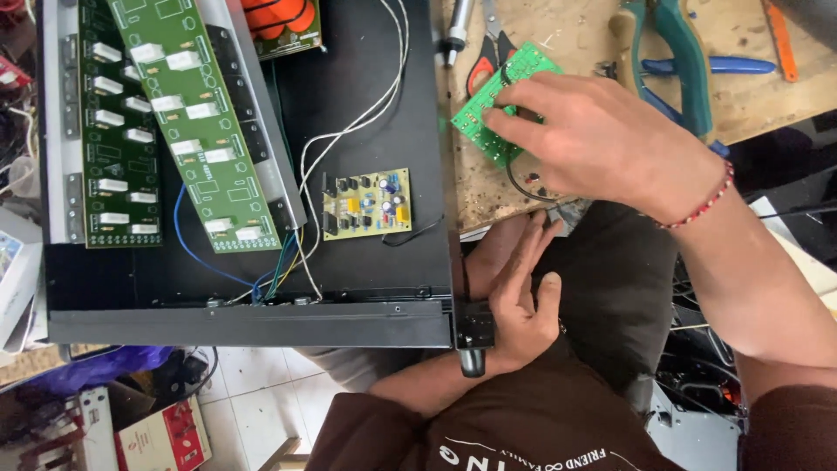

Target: The person is soldering wires to a small circuit board using a soldering iron and solder wire. They also use pliers to trim excess wire and handle a larger circuit board, placing the components on a cluttered workbench.

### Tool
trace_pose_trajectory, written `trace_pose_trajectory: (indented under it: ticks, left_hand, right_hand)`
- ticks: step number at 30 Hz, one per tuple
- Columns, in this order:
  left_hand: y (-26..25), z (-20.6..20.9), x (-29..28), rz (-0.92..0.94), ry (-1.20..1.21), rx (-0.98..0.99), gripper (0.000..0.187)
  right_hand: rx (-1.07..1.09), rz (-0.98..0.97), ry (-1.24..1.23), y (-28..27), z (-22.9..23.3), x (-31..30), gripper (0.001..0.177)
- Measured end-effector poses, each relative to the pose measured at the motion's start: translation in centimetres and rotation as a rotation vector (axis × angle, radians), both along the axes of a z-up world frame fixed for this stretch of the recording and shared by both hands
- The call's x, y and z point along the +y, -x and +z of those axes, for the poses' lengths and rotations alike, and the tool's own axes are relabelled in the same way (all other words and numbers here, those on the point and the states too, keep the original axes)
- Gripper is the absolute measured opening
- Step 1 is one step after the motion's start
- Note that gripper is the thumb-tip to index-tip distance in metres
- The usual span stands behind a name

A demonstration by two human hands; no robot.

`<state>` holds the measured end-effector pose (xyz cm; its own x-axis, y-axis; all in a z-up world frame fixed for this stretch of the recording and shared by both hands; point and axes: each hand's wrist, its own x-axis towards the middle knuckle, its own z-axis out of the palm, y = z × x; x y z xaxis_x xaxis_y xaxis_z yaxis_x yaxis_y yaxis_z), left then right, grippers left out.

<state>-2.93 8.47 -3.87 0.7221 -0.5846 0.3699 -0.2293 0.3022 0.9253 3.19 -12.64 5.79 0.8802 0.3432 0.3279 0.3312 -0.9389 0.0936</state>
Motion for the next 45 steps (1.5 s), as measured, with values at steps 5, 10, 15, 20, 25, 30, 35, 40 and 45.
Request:
trace_pose_trajectory:
  ticks: [5,10,15,20,25,30,35,40,45]
  left_hand:
    - [-0.9,-0.4,1.3,-0.020,-0.134,-0.101,0.046]
    - [-1.5,-0.5,1.5,-0.039,-0.234,-0.095,0.044]
    - [-1.7,-1.3,1.2,-0.023,-0.193,-0.135,0.041]
    - [-2.2,-1.6,0.9,0.004,-0.174,-0.147,0.040]
    - [-1.9,-1.9,0.6,-0.008,-0.163,-0.140,0.038]
    - [-1.6,-2.1,0.6,0.026,-0.141,-0.096,0.038]
    - [-2.1,-2.7,1.1,-0.007,-0.200,-0.095,0.041]
    - [-2.0,-3.0,0.7,-0.011,-0.220,-0.120,0.044]
    - [-1.9,-1.9,0.4,-0.013,-0.252,-0.135,0.043]
  right_hand:
    - [-0.157,0.041,-0.080,-0.1,0.7,-0.7,0.035]
    - [-0.009,0.137,-0.214,-1.9,1.8,-1.2,0.058]
    - [0.233,0.002,-0.058,-2.0,1.5,-1.9,0.075]
    - [-0.005,-0.006,0.024,0.2,1.5,-1.6,0.070]
    - [-0.176,0.033,-0.025,0.8,0.5,-0.6,0.043]
    - [-0.289,0.062,-0.095,0.0,0.6,2.2,0.027]
    - [-0.337,0.021,-0.061,0.3,0.4,2.6,0.023]
    - [-0.375,0.008,-0.049,0.9,0.5,2.2,0.026]
    - [-0.385,0.060,-0.128,0.9,0.7,1.8,0.025]
